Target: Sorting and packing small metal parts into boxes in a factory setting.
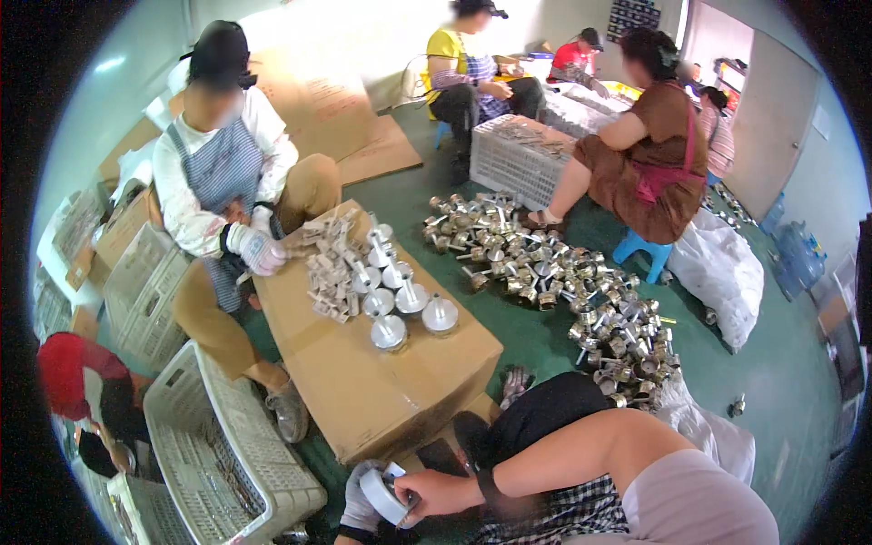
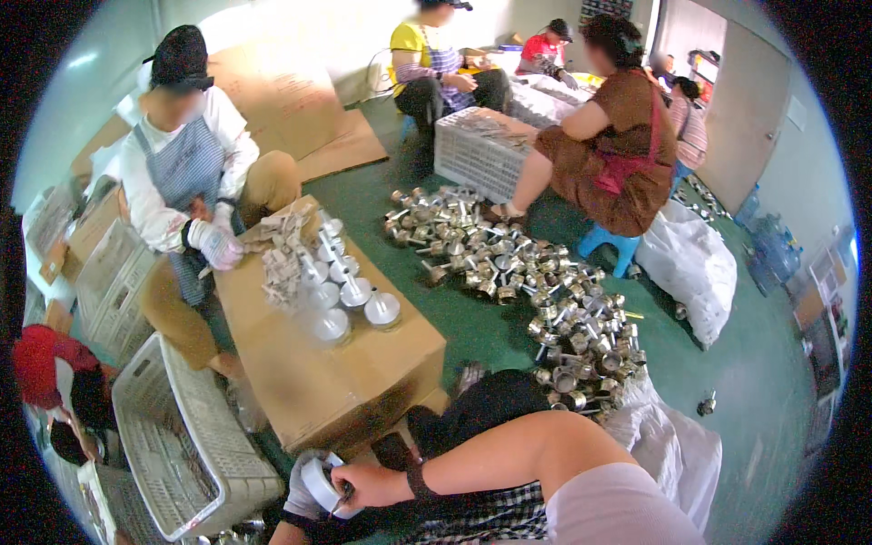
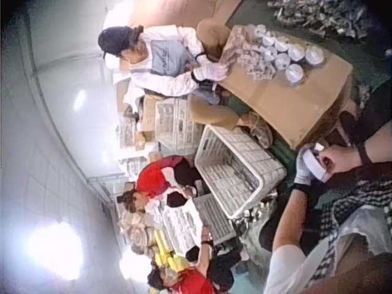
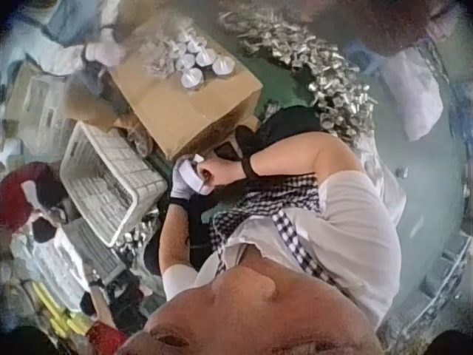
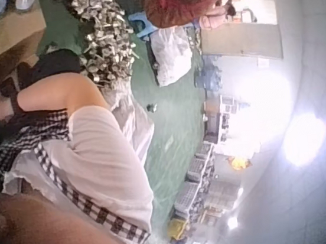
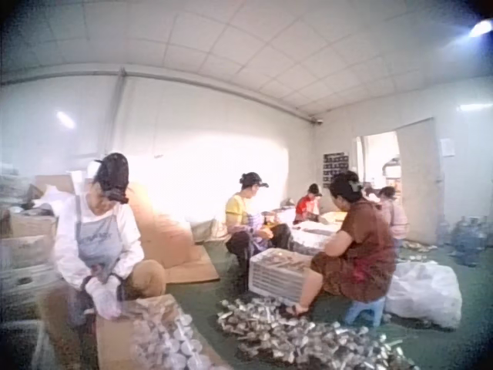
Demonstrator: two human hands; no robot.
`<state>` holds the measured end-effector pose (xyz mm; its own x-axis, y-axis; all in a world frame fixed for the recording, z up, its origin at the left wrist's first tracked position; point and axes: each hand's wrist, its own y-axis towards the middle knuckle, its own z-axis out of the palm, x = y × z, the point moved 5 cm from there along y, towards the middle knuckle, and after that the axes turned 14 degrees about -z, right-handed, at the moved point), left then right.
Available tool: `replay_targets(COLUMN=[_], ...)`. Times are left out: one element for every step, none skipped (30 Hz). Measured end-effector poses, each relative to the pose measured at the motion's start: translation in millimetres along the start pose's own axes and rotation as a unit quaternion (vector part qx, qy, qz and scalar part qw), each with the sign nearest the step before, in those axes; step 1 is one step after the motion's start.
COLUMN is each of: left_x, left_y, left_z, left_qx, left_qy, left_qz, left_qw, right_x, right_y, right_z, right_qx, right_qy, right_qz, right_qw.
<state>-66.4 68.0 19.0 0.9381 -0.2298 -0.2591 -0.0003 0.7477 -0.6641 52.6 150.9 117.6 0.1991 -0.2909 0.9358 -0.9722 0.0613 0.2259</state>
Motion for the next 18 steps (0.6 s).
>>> replay_targets(left_x=[-1, -2, -3, 0, 2, 8, 6, 1, -5, -7, -9, 0, 3, 5, 5, 6, 6, 6], left_y=[-11, -17, -12, -4, -11, 2, 9, 7, -4, -8, -9, 6, 11, 13, 15, 18, 20, 22], left_z=[13, 5, -11, -27, 14, -29, -29, -8, 13, 21, 24, -2, -3, -6, -12, -12, -14, -14], left_qx=[-0.026, -0.034, -0.055, -0.028, -0.018, 0.0, 0.025, 0.039, 0.029, 0.027, 0.017, 0.081, 0.097, 0.11, 0.107, 0.108, 0.11, 0.116], left_qy=[-0.006, 0.0, 0.05, -0.011, -0.033, -0.006, 0.052, 0.141, 0.267, 0.311, 0.336, 0.089, 0.083, 0.077, 0.064, 0.05, 0.051, 0.053], left_qz=[-0.001, 0.007, 0.013, -0.037, -0.071, -0.073, -0.036, 0.02, 0.112, 0.149, 0.185, 0.054, 0.075, 0.096, 0.092, 0.087, 0.078, 0.074], left_qw=[1.0, 0.999, 0.997, 0.999, 0.997, 0.997, 0.998, 0.989, 0.957, 0.938, 0.923, 0.991, 0.989, 0.986, 0.988, 0.989, 0.99, 0.989], right_x=[1, 4, 6, 8, 3, 10, 10, 11, 12, 13, 15, 20, 18, 16, 15, 14, 13, 12], right_y=[5, 7, 8, 11, 5, 9, 7, 5, 4, 4, 4, 5, 4, 4, 5, 3, 3, 4], right_z=[2, 6, 8, 12, 4, 8, 4, -4, -8, -10, -9, -4, -4, -2, 0, -2, -3, -3], right_qx=[0.009, 0.018, 0.025, 0.034, 0.03, 0.041, 0.039, 0.035, 0.035, 0.037, 0.041, 0.049, 0.053, 0.058, 0.061, 0.062, 0.063, 0.063], right_qy=[0.002, 0.003, 0.004, 0.007, -0.003, -0.003, -0.009, -0.018, -0.019, -0.02, -0.016, -0.01, -0.007, -0.002, -0.009, -0.013, -0.018, -0.014], right_qz=[-0.006, -0.011, -0.012, -0.012, 0.003, -0.002, 0.005, 0.014, 0.02, 0.027, 0.031, 0.032, 0.037, 0.039, 0.034, 0.039, 0.042, 0.051], right_qw=[1.0, 1.0, 1.0, 0.999, 1.0, 0.999, 0.999, 0.999, 0.999, 0.999, 0.999, 0.998, 0.998, 0.998, 0.997, 0.997, 0.997, 0.997])
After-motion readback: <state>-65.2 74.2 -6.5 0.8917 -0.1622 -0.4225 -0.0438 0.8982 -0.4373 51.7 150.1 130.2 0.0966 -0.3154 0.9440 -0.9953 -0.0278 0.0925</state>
